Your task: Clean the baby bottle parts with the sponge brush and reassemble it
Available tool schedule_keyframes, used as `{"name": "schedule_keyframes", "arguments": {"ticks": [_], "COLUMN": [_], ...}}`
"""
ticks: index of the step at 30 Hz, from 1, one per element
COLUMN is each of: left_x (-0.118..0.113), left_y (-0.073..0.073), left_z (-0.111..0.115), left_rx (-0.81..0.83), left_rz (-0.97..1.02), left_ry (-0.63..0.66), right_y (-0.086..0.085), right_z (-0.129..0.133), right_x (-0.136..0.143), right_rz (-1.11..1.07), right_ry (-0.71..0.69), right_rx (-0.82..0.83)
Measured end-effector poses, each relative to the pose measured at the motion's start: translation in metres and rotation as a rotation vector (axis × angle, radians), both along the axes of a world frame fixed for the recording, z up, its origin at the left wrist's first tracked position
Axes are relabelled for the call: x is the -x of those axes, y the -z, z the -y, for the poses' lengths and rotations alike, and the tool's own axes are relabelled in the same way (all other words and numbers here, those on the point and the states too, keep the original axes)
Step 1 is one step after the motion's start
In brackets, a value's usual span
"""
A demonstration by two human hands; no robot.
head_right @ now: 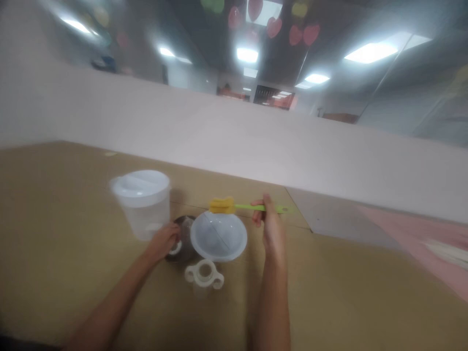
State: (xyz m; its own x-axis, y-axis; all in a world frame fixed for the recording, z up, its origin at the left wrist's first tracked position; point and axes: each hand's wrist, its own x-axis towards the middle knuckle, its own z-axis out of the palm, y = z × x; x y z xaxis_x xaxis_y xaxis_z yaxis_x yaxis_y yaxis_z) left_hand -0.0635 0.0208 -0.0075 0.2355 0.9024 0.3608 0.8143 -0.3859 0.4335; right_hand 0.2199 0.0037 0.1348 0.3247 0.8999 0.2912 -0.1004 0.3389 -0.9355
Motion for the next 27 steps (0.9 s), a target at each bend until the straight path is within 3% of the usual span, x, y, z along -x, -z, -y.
{"name": "schedule_keyframes", "arguments": {"ticks": [9,19,27], "left_x": [-0.0009,0.0003,-0.0026], "left_y": [0.0013,-0.0045,-0.0076], "left_z": [0.0003,0.0017,0.0071], "left_rx": [0.048,0.111,0.146], "left_rz": [-0.061,-0.019,-0.167], "left_ry": [-0.092,-0.017,0.044], "right_y": [0.0006,0.0013,0.0013], "right_z": [-0.0007,-0.0017,-0.0019], "right_x": [-0.0012,-0.0015,-0.001], "right_rz": [-0.017,-0.016,-0.016], "right_ry": [-0.01,-0.014,-0.033], "right_rx": [0.013,0.012,0.007]}}
